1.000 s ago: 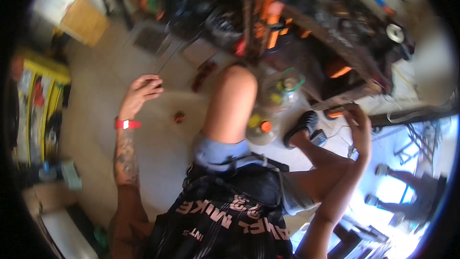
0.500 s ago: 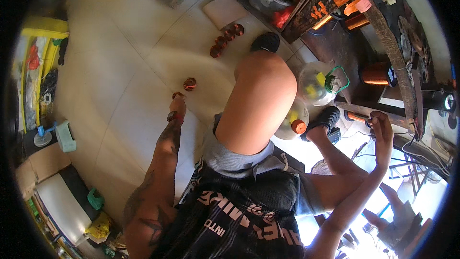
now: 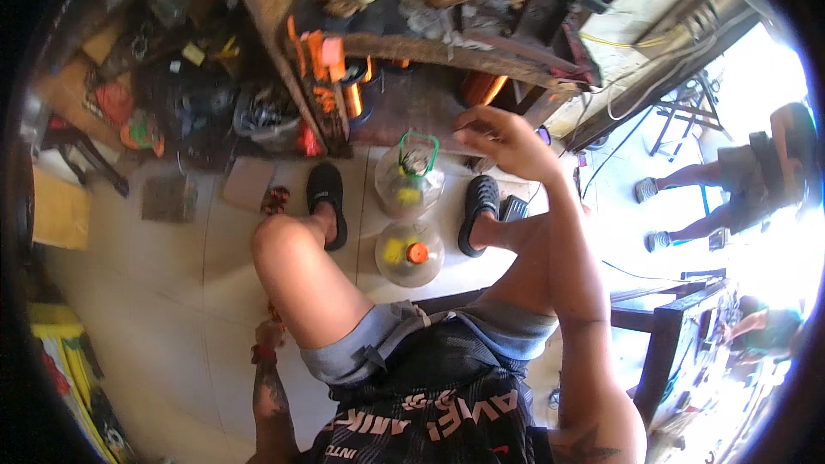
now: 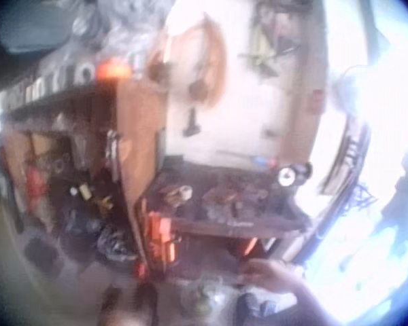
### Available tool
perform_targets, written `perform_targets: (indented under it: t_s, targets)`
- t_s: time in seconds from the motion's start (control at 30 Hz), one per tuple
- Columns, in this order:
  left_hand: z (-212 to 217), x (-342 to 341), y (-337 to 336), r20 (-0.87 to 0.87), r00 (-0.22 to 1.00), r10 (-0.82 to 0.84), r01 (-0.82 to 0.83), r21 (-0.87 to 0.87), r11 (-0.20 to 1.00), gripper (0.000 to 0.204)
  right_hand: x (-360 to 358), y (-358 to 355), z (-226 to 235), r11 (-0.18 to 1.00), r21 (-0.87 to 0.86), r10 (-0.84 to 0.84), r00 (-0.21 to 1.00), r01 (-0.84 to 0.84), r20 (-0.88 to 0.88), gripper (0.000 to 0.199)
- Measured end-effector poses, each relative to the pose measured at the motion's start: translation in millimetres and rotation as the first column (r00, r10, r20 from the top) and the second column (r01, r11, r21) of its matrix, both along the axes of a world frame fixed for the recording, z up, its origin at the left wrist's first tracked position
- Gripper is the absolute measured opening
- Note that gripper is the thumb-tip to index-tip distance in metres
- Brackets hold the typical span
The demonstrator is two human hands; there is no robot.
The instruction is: The person sits on the floor and assembles small electrical components on a low wooden table. They handle copper wire, a cylindrical core, and a finned metal piece, wrapping wire around the core and attaching parts by hand.
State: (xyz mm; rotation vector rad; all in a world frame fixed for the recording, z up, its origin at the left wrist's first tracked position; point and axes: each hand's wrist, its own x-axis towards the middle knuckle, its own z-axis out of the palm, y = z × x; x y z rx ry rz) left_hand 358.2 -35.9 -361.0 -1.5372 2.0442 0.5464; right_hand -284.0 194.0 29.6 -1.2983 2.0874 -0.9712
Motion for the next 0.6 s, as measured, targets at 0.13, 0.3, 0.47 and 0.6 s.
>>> perform_targets:
  t_s: [0.13, 0.3, 0.47, 0.6]
  targets:
    - [135.1, -70.2, -59.6, -0.219, 0.974, -0.060, 0.014, -0.205, 0.979, 0.018, -3.8, 10.6, 3.0, 0.995, -0.087, 0.055, 0.997, -0.050, 0.053, 0.031]
    - [363.2, -296.0, -80.4, -0.785, 0.256, -0.564, -0.066, -0.596, 0.800, 0.028, -3.6, 19.7, -5.9, 0.973, -0.196, 0.110, 0.992, -0.121, -0.065, 0.028]
    - [469.7, -549.5, -23.5, -0.812, 0.277, -0.513, 0.232, -0.462, 0.856, 0.056, 5.2, 26.0, -21.5, 0.945, -0.227, 0.200, 0.965, -0.236, -0.172, 0.027]
    - [464.4, -669.3, -5.7, -0.638, 0.601, -0.481, 0.151, -0.500, 0.853, 0.083, 1.4, 27.5, -24.5, 0.975, -0.167, 0.123, 0.980, -0.149, -0.158, 0.026]
